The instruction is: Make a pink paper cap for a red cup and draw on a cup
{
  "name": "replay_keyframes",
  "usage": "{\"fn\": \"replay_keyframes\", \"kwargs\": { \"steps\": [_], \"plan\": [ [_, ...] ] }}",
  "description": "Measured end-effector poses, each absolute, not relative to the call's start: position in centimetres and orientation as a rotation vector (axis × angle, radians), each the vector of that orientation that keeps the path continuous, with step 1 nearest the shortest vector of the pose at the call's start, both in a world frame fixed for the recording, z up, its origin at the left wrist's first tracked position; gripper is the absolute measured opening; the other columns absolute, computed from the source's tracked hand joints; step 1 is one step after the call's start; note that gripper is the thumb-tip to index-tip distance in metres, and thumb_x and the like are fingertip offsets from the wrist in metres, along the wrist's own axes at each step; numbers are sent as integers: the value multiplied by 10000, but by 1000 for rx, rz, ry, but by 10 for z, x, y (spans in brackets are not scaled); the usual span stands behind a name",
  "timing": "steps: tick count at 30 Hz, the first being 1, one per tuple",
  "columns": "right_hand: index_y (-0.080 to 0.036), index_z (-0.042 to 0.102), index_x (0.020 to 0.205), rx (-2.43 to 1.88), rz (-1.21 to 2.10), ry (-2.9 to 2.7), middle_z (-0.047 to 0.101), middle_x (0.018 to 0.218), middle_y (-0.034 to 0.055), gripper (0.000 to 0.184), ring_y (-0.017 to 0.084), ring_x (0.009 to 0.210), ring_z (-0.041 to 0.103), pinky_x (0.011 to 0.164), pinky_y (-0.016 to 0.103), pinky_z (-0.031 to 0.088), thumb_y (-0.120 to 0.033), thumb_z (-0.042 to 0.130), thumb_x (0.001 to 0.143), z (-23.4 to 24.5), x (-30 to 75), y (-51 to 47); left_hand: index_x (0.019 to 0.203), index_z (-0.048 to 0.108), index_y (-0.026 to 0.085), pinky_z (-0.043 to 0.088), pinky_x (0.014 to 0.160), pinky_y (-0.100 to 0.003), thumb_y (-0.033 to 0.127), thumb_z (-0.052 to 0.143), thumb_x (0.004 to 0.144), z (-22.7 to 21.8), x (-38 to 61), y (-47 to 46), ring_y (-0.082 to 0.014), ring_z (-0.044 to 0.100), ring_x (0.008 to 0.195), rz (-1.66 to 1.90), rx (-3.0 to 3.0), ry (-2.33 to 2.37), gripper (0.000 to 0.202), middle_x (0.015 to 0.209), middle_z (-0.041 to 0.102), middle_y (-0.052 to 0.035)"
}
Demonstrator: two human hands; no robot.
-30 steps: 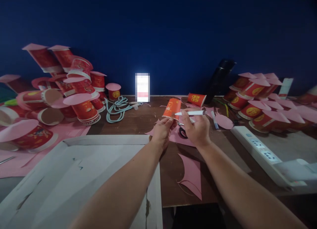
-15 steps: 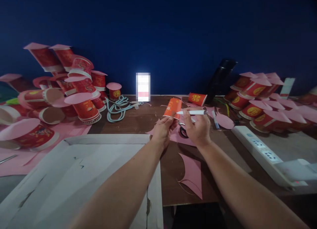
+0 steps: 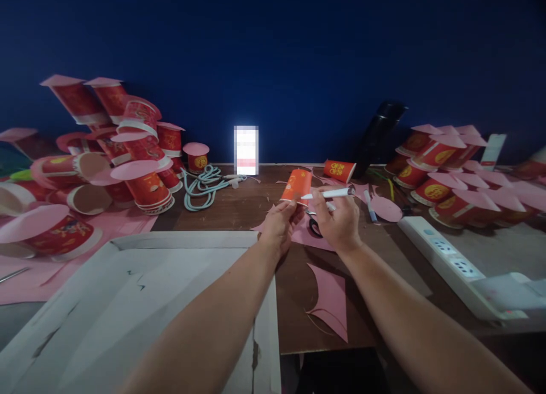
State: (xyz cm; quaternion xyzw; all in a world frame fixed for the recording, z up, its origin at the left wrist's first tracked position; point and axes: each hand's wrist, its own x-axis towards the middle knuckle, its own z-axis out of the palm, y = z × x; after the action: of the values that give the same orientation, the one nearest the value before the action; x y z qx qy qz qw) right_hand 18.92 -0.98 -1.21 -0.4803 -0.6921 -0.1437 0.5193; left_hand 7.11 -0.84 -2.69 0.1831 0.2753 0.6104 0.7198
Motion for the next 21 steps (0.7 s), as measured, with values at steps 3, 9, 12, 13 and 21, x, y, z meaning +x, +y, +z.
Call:
{"fn": "replay_keyframes", "kwargs": {
  "steps": [3,9,12,13,21],
  "plan": [
    [-188,607,860,-1125,-351,-1667,685,848,71,125,203,818,632,790,360,464,-289,533,866,-12,190,-9,756,651,110,460,713,-203,107,611,750,-26,71,-9,-65,579,638,1336,402,626,41,688,630,-22],
    [-189,593,859,-1110,-361,-1657,680,832,68,112,207,841,635,783,358,465,-280,530,867,-11,188,-9,711,635,114,459,739,-221,112,636,733,-26,71,-9,-70,575,637,1340,394,625,22,680,622,-22],
    [-190,591,850,-1126,-319,-1664,677,778,53,126,200,799,639,767,351,463,-298,528,865,-11,187,-11,685,628,107,459,750,-222,108,642,727,-25,71,-8,-68,564,629,1355,391,608,44,667,610,-18],
    [-192,592,848,-1133,-303,-1668,675,761,47,132,198,788,637,764,350,462,-305,526,866,-11,187,-11,670,621,108,460,751,-222,108,647,723,-25,72,-8,-68,562,627,1358,388,607,59,662,607,-16],
    [-196,591,870,-1111,-351,-1668,673,844,65,131,197,816,616,777,352,460,-298,510,876,-11,190,-9,709,629,124,479,751,-219,93,607,743,-25,71,-9,-69,581,638,1345,375,653,51,664,621,-14]
  ]
}}
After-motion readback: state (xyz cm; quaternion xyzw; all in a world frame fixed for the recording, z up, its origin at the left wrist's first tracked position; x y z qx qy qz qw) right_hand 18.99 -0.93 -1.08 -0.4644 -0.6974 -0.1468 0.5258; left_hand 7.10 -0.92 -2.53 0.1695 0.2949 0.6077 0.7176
